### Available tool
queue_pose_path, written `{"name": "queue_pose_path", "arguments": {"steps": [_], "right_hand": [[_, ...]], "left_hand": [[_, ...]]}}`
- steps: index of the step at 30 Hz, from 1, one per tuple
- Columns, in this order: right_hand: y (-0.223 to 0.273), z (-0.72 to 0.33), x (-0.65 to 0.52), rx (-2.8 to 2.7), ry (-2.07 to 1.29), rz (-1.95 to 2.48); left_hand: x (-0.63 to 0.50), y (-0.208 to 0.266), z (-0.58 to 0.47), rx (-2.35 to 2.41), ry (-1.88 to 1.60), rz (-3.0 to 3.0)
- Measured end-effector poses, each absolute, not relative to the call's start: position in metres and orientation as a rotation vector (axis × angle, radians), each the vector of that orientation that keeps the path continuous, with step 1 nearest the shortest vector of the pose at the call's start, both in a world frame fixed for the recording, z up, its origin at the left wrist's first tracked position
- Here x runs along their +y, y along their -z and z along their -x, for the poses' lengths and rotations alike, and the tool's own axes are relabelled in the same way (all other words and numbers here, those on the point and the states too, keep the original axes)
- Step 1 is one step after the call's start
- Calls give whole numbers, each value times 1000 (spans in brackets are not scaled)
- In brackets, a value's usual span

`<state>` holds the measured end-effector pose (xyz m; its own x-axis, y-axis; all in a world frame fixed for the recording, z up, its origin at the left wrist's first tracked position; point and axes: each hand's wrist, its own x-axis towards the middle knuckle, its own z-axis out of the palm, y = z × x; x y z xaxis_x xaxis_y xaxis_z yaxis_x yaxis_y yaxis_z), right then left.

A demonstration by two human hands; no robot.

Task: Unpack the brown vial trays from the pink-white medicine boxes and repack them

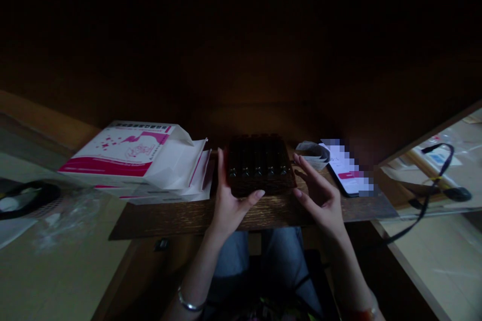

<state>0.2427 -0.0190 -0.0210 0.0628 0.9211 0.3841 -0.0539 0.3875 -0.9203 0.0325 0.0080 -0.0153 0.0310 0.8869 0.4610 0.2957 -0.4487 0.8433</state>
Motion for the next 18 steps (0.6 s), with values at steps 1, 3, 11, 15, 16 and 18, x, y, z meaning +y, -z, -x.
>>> {"name": "queue_pose_path", "arguments": {"steps": [1, 3, 11, 15, 16, 18], "right_hand": [[19, -243, -19, -1309, -881, 876], [15, -241, -18, -1339, -850, 846], [-4, -227, -14, -1495, -731, 844], [-5, -225, -11, -1533, -679, 854], [-5, -225, -11, -1531, -672, 856], [-4, -224, -10, -1522, -667, 861]], "left_hand": [[9, 14, -31, 1175, -1502, -1796], [10, 10, -30, 1120, -1596, -1826], [11, -11, -27, 1094, -1616, -1954], [11, -11, -24, 1115, -1590, -1966], [11, -10, -23, 1114, -1589, -1969], [12, -8, -22, 1104, -1595, -1969]]}}
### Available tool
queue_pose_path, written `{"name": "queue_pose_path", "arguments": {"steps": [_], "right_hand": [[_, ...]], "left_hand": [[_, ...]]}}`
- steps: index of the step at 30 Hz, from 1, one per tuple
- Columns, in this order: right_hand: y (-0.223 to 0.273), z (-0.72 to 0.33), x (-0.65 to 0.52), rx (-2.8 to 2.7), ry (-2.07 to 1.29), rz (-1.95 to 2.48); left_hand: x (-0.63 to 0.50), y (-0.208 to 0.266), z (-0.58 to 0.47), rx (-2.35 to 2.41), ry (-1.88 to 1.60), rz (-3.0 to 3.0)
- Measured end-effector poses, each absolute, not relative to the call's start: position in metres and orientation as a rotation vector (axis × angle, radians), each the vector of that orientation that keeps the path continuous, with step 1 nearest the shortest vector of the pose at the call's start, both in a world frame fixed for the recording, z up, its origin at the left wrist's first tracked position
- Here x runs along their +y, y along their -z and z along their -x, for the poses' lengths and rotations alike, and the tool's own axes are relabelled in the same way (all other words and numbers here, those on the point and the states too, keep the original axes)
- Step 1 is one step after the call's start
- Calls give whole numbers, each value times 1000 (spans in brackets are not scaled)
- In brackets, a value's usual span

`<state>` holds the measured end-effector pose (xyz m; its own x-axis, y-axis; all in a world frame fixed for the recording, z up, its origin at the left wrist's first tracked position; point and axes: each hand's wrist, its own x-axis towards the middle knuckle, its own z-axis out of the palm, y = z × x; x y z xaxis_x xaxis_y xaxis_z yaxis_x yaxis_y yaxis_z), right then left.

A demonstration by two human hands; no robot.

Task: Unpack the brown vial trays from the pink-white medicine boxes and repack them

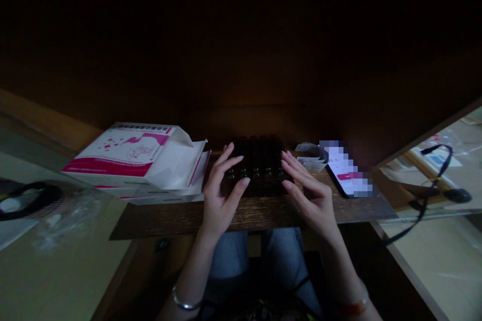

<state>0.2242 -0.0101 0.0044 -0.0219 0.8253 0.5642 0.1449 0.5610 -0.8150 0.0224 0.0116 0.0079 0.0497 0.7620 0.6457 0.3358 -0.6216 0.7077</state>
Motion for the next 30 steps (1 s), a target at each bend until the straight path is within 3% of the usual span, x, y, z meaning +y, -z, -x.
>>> {"name": "queue_pose_path", "arguments": {"steps": [13, 30], "right_hand": [[4, -233, -8, -1435, -859, 864], [-12, -225, 0, -1315, -788, 944]], "left_hand": [[14, -5, -24, 1171, -1562, -2050], [23, -28, -22, 1260, -1443, -2066]]}}
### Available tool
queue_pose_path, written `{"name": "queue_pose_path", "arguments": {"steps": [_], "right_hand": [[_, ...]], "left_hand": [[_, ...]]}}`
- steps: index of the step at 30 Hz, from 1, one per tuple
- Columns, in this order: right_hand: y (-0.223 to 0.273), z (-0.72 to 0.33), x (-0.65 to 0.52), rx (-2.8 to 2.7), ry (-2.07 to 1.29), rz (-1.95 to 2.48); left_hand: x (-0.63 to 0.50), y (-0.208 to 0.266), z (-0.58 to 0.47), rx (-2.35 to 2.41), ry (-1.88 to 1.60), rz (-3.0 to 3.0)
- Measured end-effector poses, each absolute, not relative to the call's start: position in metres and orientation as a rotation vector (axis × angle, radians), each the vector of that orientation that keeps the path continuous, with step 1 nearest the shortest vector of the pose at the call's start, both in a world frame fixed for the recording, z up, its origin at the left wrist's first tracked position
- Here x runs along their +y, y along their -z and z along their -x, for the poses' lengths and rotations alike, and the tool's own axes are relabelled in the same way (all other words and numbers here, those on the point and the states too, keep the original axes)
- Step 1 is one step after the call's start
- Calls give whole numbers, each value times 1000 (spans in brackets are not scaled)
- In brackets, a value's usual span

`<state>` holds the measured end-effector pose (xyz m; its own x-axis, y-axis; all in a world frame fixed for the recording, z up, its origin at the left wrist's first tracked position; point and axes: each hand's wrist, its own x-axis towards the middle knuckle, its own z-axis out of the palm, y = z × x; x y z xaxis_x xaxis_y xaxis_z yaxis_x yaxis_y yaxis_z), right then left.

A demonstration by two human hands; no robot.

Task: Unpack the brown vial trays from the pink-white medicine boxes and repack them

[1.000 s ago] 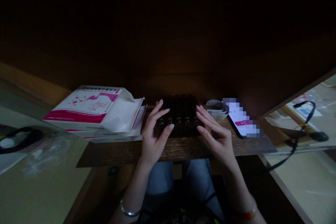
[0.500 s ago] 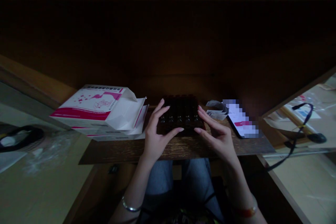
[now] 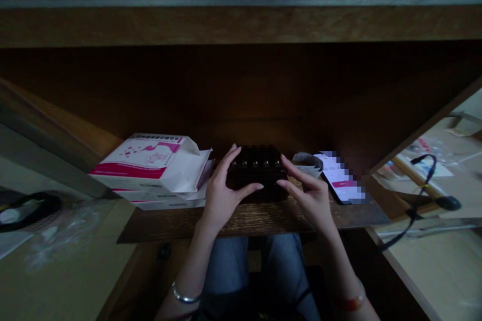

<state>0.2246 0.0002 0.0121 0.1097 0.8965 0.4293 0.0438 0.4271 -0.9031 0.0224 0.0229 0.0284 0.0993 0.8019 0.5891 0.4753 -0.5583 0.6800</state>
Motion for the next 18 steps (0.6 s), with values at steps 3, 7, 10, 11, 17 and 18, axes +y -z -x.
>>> {"name": "queue_pose_path", "arguments": {"steps": [3, 7, 10, 11, 17, 18], "right_hand": [[-12, -223, 2, -1287, -783, 958], [-12, -222, 3, -1217, -750, 962], [-16, -224, 3, -1150, -732, 1001], [-18, -225, 2, -1136, -730, 1030], [-31, -231, 0, -1172, -1028, 1072], [-33, -232, 1, -1170, -1081, 1067]], "left_hand": [[25, -30, -20, 1276, -1439, -2114], [27, -28, -22, 1269, -1506, -2124], [26, -27, -25, 1255, -1565, -2203], [25, -27, -26, 1246, -1591, -2243], [21, -35, -27, 1170, -1695, -2459], [20, -36, -27, 1142, -1694, -2499]]}}
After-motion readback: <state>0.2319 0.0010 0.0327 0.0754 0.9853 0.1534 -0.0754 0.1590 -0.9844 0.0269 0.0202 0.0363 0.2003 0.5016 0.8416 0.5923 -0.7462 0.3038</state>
